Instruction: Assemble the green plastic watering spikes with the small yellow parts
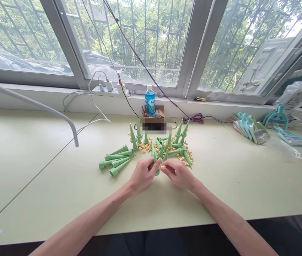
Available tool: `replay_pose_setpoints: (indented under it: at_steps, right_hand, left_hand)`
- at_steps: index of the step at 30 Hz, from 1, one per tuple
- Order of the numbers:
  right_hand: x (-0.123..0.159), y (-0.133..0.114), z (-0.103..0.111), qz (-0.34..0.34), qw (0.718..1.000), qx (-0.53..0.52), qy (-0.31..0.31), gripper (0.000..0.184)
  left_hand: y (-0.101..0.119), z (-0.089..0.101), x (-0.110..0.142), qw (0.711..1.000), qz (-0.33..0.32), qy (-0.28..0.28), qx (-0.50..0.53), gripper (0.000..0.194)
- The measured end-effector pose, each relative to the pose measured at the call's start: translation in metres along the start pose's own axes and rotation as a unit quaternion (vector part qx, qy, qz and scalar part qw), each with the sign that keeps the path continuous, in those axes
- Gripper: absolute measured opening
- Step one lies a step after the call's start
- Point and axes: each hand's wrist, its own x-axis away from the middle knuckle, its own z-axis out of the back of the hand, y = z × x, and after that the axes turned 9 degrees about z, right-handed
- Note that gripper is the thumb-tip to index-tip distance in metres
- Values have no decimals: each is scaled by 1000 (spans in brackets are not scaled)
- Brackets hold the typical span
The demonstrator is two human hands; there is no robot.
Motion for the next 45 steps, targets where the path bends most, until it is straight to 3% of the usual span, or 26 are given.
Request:
replay_pose_setpoints:
  at_steps: [8,11,14,19,29,45]
  right_hand:
    - [-2,1,0,-7,1000,25,-6,50]
    - [-3,-2,1,-15,999,29,-8,47]
    - [-3,-5,3,-22,1000,0,-8,28]
    - [-2,-5,2,-5,1000,-17,-6,22]
    - [-3,-2,2,-4,1000,3,-16,41]
    - [-3,-1,2,6,999,30,-11,53]
  left_hand:
    - [2,0,0,1000,2,-11,5,46]
    - [1,0,0,1000,4,-10,2,47]
    - [0,-1,-1,1000,7,-6,-3,47]
    - [-2,-1,-2,1000,9,7,-6,48]
    - [-1,0,-1,1000,-5,-13,-5,45]
    - [-2,1,-1,999,14,-13,31,50]
